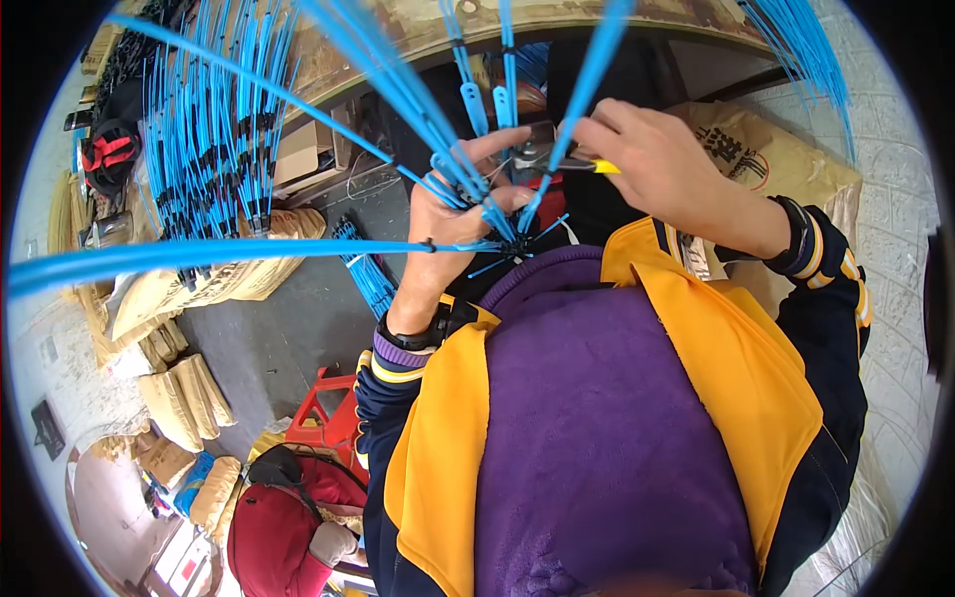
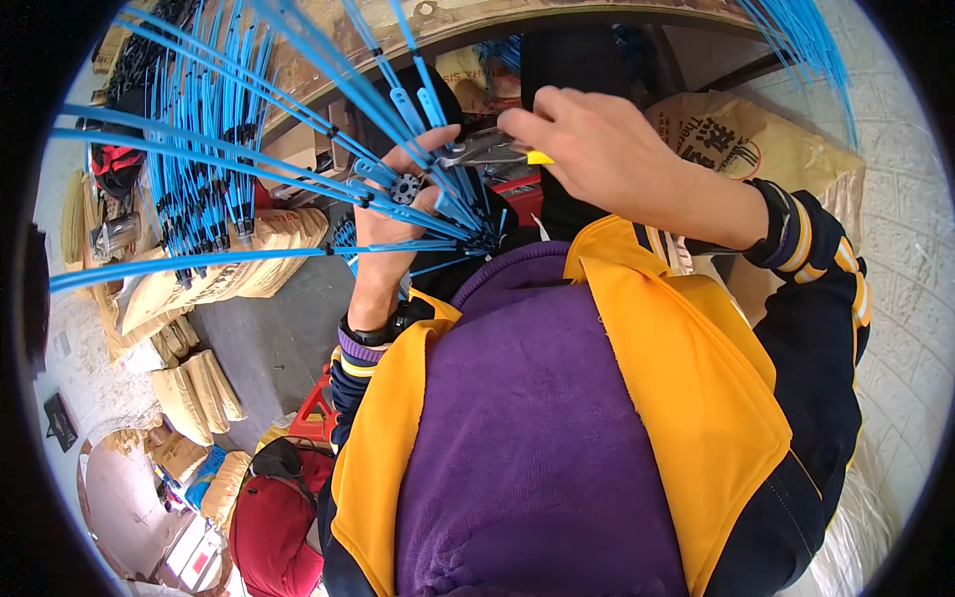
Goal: Bundling and trimming groups of blue wires using zip ties and cutters at an assembly station.
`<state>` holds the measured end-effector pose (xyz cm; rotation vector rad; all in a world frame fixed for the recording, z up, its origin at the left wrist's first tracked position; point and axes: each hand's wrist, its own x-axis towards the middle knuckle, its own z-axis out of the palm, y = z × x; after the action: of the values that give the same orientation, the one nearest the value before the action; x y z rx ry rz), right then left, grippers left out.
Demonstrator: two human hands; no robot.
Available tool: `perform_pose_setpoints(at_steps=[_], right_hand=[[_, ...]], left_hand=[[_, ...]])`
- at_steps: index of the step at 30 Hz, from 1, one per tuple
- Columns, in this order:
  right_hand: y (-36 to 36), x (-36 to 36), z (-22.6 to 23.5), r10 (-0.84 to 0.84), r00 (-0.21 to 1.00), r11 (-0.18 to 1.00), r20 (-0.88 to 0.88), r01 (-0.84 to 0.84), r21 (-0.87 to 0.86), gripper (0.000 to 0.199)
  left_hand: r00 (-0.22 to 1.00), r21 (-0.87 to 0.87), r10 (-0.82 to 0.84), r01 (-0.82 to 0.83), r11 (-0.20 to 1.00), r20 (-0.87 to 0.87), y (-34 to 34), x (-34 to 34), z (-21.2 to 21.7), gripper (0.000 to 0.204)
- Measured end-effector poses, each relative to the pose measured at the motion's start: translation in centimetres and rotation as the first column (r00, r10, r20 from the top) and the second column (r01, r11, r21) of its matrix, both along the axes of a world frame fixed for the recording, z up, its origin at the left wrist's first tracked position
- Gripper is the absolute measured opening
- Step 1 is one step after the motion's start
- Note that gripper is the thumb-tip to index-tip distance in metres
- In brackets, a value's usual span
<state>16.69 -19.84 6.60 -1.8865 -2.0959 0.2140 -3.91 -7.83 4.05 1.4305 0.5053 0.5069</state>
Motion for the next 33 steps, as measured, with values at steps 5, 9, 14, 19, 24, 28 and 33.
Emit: perform_pose_setpoints(at_steps=[5, 9, 14, 19, 24, 28, 33], right_hand=[[0.2, -0.4, -0.7, 0.067, 0.997, 0.994, -0.034, -0.063, 0.092, 0.042], [0.5, -0.9, -2.0, 0.014, 1.000, 0.977, -0.016, -0.010, 0.213, 0.044], [1.6, -1.7, -2.4, 0.039, 0.998, 0.953, 0.056, -0.054, 0.297, 0.046], [2.0, -1.3, -2.9, 0.034, 0.986, 0.933, 0.163, -0.090, 0.347, 0.047], [1.3, 0.7, -1.8, 0.165, 0.977, 0.953, 0.132, -0.193, 0.234, 0.044], [3.0, 1.2, 4.6, -0.108, 0.868, 0.658, -0.485, -0.303, -0.689, 0.044], [0.2, 0.9, 0.5, -0.198, 0.816, 0.805, -0.544, -0.182, -0.565, 0.050]], left_hand=[[0.999, 0.062, 0.041, -0.042, 0.997, 0.020, 0.7, 0.1, -0.8, 0.045], [1.000, 0.036, -0.008, 0.008, 0.999, 0.012, 1.2, -0.5, -0.9, 0.046], [1.000, 0.082, -0.017, 0.017, 0.996, -0.001, 1.5, -0.7, -1.3, 0.046], [0.999, 0.119, -0.033, 0.028, 0.993, 0.039, 1.5, -0.1, -1.2, 0.048], [0.997, 0.199, -0.074, 0.080, 0.977, -0.034, 2.5, 0.0, -1.7, 0.048], [0.982, 0.062, -0.179, 0.183, 0.981, -0.065, 2.4, -0.3, -1.2, 0.046], [0.973, -0.006, -0.211, 0.211, 0.977, -0.089, 3.0, 1.4, -1.1, 0.044]])
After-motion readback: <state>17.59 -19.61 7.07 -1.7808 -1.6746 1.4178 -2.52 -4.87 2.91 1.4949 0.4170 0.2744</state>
